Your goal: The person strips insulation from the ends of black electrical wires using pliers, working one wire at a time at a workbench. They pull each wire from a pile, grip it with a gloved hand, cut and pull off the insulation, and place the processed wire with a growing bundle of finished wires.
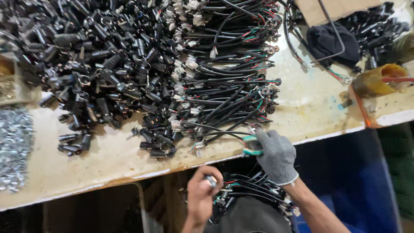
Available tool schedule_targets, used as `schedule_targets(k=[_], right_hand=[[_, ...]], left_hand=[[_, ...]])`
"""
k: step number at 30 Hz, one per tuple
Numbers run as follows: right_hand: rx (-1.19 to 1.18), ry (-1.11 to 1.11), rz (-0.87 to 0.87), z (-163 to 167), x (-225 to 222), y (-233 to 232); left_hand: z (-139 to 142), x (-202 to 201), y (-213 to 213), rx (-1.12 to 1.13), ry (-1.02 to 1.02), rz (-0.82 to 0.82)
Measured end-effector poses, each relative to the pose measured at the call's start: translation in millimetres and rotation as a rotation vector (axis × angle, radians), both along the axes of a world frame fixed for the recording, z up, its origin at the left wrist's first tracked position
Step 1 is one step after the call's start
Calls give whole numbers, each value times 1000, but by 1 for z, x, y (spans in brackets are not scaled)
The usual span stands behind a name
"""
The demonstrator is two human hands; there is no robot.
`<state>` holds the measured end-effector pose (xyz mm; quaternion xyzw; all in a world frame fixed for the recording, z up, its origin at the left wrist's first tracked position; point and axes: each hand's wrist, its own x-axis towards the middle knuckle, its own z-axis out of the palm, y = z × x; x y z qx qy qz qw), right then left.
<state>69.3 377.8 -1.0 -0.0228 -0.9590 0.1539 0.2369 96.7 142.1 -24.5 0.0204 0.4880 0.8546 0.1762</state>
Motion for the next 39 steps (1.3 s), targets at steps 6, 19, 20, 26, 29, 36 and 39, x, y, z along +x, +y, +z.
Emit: schedule_targets(k=[6, 19, 20, 26, 29, 36, 39], right_hand=[[29, -129, -94, 3, 9, 13], [139, -417, 10, 11, 12, 1], [127, -403, 22, 9, 11, 1], [-2, -216, 192, 6, -1, 7], [-495, -285, 140, 13, 3, 8], [-222, -308, 734, 1, 44, -14], [-625, -343, 556, -10, 51, -22]], left_hand=[[-31, -16, -9, -228, 19, 49], [0, -1, 5, -299, 54, -217], [3, -1, 9, -317, 91, -220], [12, -6, 6, -460, 176, -172], [12, -7, 0, -439, 96, -223], [2, -5, 8, -333, 97, -398], [0, -2, 10, -604, 328, -353]])
